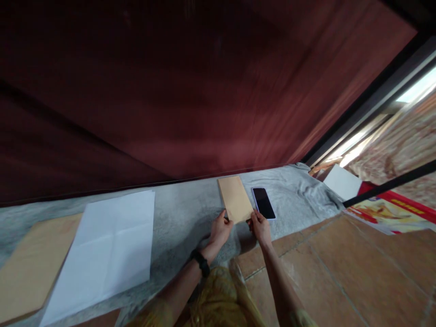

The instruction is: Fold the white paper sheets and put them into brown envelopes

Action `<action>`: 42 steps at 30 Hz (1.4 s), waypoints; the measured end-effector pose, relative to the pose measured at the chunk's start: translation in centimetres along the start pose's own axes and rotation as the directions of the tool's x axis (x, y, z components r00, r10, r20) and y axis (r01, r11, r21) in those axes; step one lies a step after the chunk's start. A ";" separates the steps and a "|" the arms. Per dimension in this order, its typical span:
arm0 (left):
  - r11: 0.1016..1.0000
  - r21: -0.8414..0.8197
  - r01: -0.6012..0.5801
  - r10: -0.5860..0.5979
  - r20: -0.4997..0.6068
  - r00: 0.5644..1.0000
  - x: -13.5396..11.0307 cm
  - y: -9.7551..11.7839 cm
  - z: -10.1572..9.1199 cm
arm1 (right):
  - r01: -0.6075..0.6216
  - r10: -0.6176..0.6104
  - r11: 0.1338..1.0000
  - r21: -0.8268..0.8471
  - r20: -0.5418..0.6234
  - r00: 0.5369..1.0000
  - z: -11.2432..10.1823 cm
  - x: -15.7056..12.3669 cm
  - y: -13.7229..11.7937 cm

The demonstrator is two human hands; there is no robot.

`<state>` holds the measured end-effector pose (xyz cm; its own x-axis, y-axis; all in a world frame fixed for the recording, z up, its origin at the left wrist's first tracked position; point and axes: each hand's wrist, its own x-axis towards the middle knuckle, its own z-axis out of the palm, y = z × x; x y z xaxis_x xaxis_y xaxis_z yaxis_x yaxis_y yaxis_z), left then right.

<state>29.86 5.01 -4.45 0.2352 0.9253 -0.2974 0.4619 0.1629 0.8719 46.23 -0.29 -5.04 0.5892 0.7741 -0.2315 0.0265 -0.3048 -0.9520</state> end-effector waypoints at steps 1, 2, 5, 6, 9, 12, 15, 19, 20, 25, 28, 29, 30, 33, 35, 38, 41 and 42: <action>1.000 0.009 -0.004 0.004 -0.001 1.000 -0.1 0.0 0.0 | -0.001 0.001 1.000 -0.017 -0.002 1.000 0.0 -0.1 -0.1; 1.000 0.018 -0.010 0.010 0.000 1.000 -0.1 0.1 0.0 | -0.002 0.002 1.000 -0.031 -0.005 1.000 0.0 -0.1 -0.2; 0.998 0.053 -0.031 0.031 0.006 0.999 -0.3 0.2 0.0 | 0.009 -0.011 0.996 -0.094 -0.017 1.000 -0.1 -0.2 -0.3; 0.997 0.066 -0.039 0.038 0.009 0.999 -0.3 0.2 0.0 | 0.018 -0.021 0.992 -0.122 -0.024 1.000 -0.1 -0.2 -0.3; 0.993 0.108 -0.057 0.056 0.016 0.998 -0.5 0.3 0.1 | 0.044 -0.056 0.976 -0.214 -0.050 0.997 -0.1 -0.2 -0.2; 0.986 0.153 -0.068 0.065 0.021 0.998 -0.8 0.3 0.2 | 0.049 -0.069 0.962 -0.269 -0.064 0.996 -0.1 -0.2 -0.1; 0.976 0.205 -0.068 0.065 0.024 0.998 -1.3 0.4 0.3 | 0.054 -0.073 0.953 -0.300 -0.056 0.996 -0.2 -0.2 0.0; 0.957 0.281 -0.072 0.064 0.036 0.997 -1.9 0.5 0.5 | 0.067 -0.087 0.941 -0.332 -0.045 0.995 -0.2 -0.3 -0.1; 0.952 0.298 -0.074 0.065 0.041 0.997 -2.1 0.7 0.5 | 0.072 -0.091 0.938 -0.340 -0.040 0.995 -0.2 -0.3 -0.1; 0.930 0.360 -0.075 0.055 0.067 0.996 -3.3 1.2 0.3 | 0.066 -0.088 0.940 -0.336 -0.050 0.995 -0.5 -0.4 0.1; 0.917 0.374 -0.139 0.118 0.077 0.990 -4.5 -0.1 -1.6 | 0.054 -0.083 0.959 -0.278 -0.091 0.992 -0.9 -1.3 0.9; 0.909 0.376 -0.178 0.167 0.063 0.984 -5.0 -1.0 -2.7 | 0.058 -0.088 0.968 -0.243 -0.116 0.989 -0.9 -1.8 1.3; 0.902 0.375 -0.213 0.221 0.023 0.975 -5.6 -2.2 -4.1 | 0.063 -0.090 0.979 -0.194 -0.137 0.987 -1.0 -2.4 1.6; 0.877 0.434 -0.208 0.336 -0.245 0.909 -7.8 -7.0 -9.9 | 0.106 -0.109 0.994 -0.030 -0.121 0.987 -0.1 -4.6 2.6; 0.851 0.504 -0.147 0.388 -0.415 0.823 -9.8 -10.7 -14.4 | 0.109 -0.108 0.994 0.029 -0.030 0.994 1.8 -6.3 2.8; 0.762 0.647 -0.025 0.455 -0.507 0.732 -13.3 -15.6 -19.9 | -0.006 -0.026 0.992 0.129 0.246 0.969 7.0 -9.3 2.1; 0.644 0.761 0.078 0.455 -0.463 0.761 -16.4 -19.2 -22.6 | -0.161 0.032 0.964 0.211 0.512 0.858 13.6 -12.6 0.6; 0.617 0.782 0.090 0.454 -0.447 0.771 -17.1 -20.0 -22.9 | -0.194 0.043 0.957 0.217 0.555 0.831 15.7 -13.7 0.1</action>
<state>-2.96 -6.26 -7.84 0.0090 0.9403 0.3402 0.9748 -0.0840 0.2065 25.50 -2.20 -5.07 0.0423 0.9380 -0.3440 -0.2646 -0.3215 -0.9092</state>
